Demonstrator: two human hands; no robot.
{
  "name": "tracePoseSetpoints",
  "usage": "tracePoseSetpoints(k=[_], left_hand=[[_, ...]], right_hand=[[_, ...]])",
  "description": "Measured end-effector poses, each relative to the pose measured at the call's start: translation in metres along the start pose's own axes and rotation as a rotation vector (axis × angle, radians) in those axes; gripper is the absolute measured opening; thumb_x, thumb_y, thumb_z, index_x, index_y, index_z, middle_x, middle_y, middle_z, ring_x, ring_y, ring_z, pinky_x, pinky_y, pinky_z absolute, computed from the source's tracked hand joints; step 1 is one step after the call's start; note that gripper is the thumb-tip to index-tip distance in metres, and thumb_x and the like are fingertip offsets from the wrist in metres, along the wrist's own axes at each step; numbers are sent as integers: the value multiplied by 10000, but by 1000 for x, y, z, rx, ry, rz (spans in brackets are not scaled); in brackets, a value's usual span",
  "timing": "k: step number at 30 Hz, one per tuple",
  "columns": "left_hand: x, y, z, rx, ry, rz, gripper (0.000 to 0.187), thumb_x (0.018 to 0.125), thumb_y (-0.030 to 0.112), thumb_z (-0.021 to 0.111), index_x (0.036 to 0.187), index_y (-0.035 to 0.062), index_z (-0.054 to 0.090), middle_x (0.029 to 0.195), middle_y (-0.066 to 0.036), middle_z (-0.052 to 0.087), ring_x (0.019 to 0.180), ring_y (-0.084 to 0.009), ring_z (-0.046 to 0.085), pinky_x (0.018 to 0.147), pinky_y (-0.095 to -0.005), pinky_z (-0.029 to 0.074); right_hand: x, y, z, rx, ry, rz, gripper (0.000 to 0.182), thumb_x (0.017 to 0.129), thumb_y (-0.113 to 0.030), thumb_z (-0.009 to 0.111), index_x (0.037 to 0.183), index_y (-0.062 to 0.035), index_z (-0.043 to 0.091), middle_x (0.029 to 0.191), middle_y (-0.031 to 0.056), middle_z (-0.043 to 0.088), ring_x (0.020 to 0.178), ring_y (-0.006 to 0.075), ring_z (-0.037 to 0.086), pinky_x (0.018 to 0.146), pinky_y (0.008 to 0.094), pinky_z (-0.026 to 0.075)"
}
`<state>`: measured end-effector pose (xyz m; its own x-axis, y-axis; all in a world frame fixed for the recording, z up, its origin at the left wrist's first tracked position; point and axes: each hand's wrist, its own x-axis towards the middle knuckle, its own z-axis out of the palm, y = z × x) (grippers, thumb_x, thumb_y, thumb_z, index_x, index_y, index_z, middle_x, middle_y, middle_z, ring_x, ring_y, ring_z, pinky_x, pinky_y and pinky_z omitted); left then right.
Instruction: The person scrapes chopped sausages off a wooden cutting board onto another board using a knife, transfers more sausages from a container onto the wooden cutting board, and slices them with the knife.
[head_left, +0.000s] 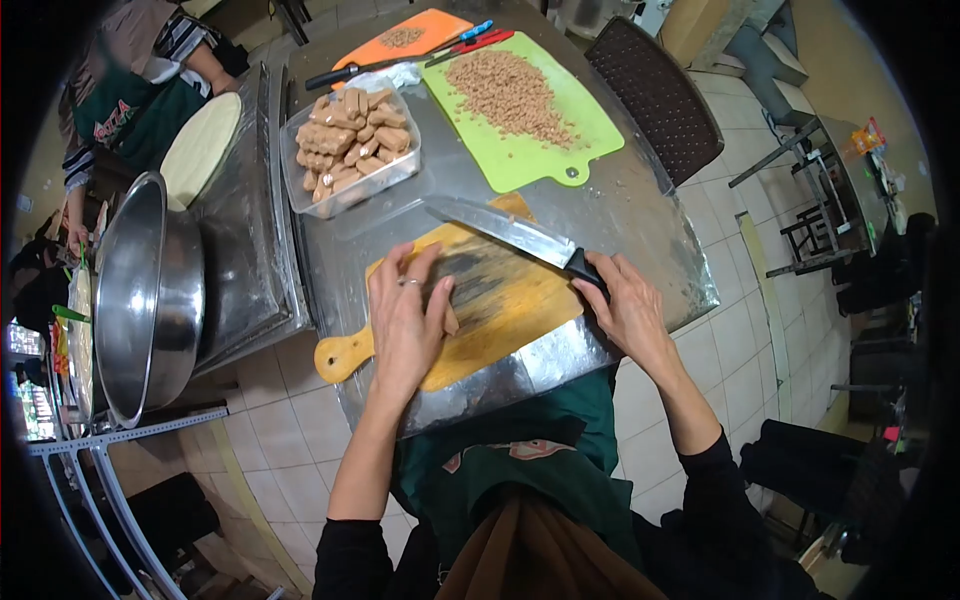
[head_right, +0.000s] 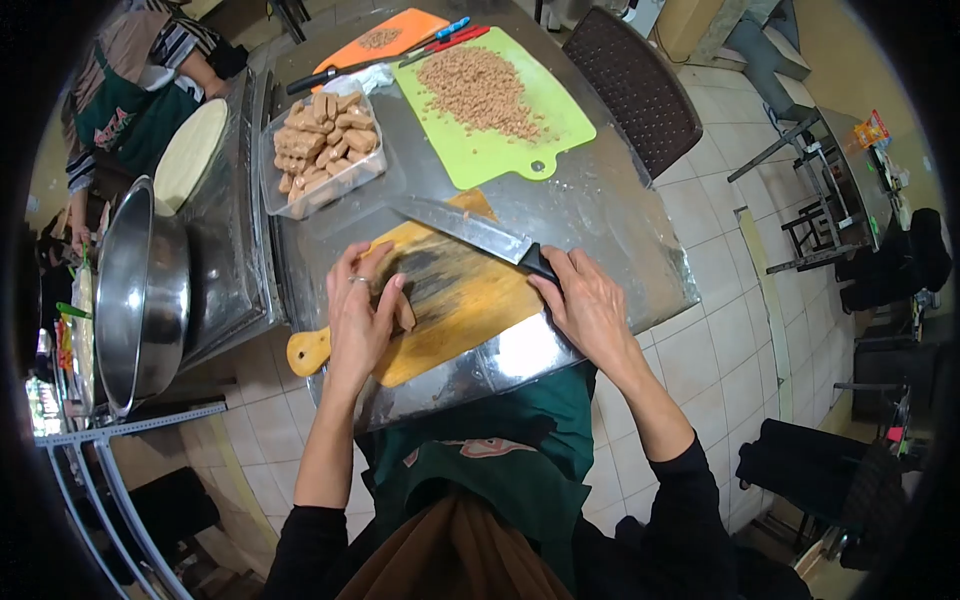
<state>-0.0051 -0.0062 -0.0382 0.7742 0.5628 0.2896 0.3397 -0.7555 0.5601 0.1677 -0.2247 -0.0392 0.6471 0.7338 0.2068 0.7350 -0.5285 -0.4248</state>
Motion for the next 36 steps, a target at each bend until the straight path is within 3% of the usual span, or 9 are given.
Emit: tracePoseSetpoints(k=[9, 20, 21, 24, 25, 28, 29, 33, 36], left_hand=[[127, 6, 71, 128, -14, 430, 357, 982, 329, 568, 1286, 174, 671, 1433, -210, 420, 1332, -396, 359, 1065, -535, 288], [215, -13, 113, 162, -166, 282, 383, 998, 456, 500, 1243, 244, 706, 1448, -174, 443, 1366, -352, 348, 1093, -556, 248], [218, -13, 113, 183, -27, 317, 357, 988, 422, 539, 1190, 192, 722, 1310, -180, 578, 1262, -329, 495, 1071, -507, 325], [228, -5, 84, -97, -14, 106, 314, 970, 372, 595, 1088, 112, 727, 1089, -163, 687, 1021, -327, 642, 958, -447, 453], [226, -10, 86, -183, 157, 183, 260, 953, 298, 646, 982, 44, 689, 910, -131, 709, 795, -284, 669, 779, -381, 520], [197, -14, 54, -344, 34, 30, 239, 953, 259, 655, 972, 21, 653, 905, -98, 690, 758, -202, 630, 702, -334, 505], [180, -12, 42, -345, 23, 21, 238, 960, 242, 648, 977, 5, 626, 874, -75, 664, 716, -144, 574, 662, -303, 482], [98, -25, 18, -376, -74, -70, 240, 968, 234, 647, 1057, 11, 640, 838, -64, 644, 703, -136, 553, 644, -295, 470], [35, -18, 7, -363, -163, -249, 248, 958, 189, 657, 1140, 21, 639, 944, -96, 631, 785, -170, 576, 681, -307, 488]], right_hand=[[86, 35, 11, -71, 143, 7, 331, 914, -283, 684, 1160, -66, 641, 936, 144, 628, 867, 351, 669, 716, 454, 540], [94, 46, 3, -57, 68, 73, 309, 924, -306, 666, 1109, -60, 655, 924, 167, 662, 855, 368, 683, 706, 484, 552], [92, 47, 1, -30, 52, 97, 309, 927, -315, 661, 1098, -57, 660, 912, 174, 674, 845, 373, 685, 711, 490, 548], [90, 61, -8, 149, -90, 226, 318, 942, -340, 641, 1074, -52, 671, 865, 198, 701, 818, 386, 693, 726, 493, 531], [88, 62, -14, 184, -120, 268, 330, 957, -361, 620, 1076, -57, 673, 843, 207, 709, 810, 393, 694, 727, 489, 519], [78, 78, -16, 247, -97, 327, 339, 959, -366, 617, 1081, -53, 665, 881, 212, 716, 836, 396, 697, 742, 475, 525], [74, 82, -18, 262, -66, 267, 350, 971, -368, 602, 1209, -115, 650, 926, 187, 727, 865, 380, 702, 778, 475, 534], [59, 85, -20, 123, -19, -1, 441, 993, -403, 558, 1428, -343, 521, 922, 93, 712, 813, 323, 699, 769, 451, 560], [61, 86, -27, -112, -218, 8, 420, 995, -414, 547, 1410, -352, 541, 795, 76, 643, 720, 284, 667, 690, 404, 558]])
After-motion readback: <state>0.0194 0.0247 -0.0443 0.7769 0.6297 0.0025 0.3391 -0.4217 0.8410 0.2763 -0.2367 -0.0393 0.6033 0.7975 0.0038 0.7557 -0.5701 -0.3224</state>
